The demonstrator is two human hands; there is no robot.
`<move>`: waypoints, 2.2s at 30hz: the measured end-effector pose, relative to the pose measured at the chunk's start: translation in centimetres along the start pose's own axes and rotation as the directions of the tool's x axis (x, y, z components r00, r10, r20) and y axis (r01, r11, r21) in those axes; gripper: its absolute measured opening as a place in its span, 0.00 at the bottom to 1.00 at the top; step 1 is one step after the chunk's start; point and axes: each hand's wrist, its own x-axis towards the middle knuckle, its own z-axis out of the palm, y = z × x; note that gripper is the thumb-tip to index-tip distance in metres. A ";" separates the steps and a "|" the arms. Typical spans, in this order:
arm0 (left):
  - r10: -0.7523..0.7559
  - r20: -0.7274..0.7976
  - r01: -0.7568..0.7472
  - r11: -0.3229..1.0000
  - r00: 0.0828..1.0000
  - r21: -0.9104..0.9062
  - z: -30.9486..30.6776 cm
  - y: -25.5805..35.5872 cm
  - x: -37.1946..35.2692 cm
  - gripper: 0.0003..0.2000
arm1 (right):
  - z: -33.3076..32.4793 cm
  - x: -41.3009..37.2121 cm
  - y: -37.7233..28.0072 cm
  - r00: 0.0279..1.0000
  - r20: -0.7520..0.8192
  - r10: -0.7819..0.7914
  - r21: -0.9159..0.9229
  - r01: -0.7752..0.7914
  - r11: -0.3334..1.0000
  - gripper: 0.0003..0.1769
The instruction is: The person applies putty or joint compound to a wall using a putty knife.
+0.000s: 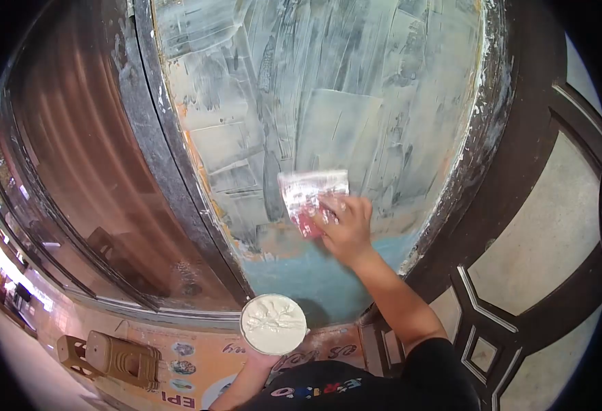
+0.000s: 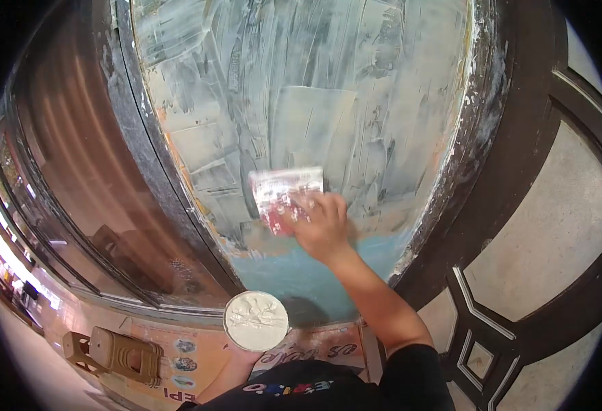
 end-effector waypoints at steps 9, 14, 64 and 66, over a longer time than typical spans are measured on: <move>0.052 0.031 -0.052 0.999 0.998 0.006 1.1 0.4 -2.1 0.37 | 9.2 -18.9 -4.9 0.852 0.523 -0.021 -0.012 0.032 0.999 0.22; 0.049 0.091 -0.044 0.998 0.995 -0.053 0.1 2.0 -3.8 0.36 | 6.8 -24.1 -7.0 0.687 0.726 -0.005 0.064 -0.060 0.996 0.24; -0.009 -0.009 0.011 0.980 1.000 0.199 2.4 6.4 -1.1 0.35 | 2.1 -9.4 -12.4 0.484 0.568 0.666 0.713 -0.694 -0.104 0.11; 0.017 -0.034 -0.007 0.961 0.999 0.275 3.0 6.0 -0.3 0.36 | 1.1 -8.6 -12.4 0.503 0.531 0.682 0.725 -0.686 -0.059 0.11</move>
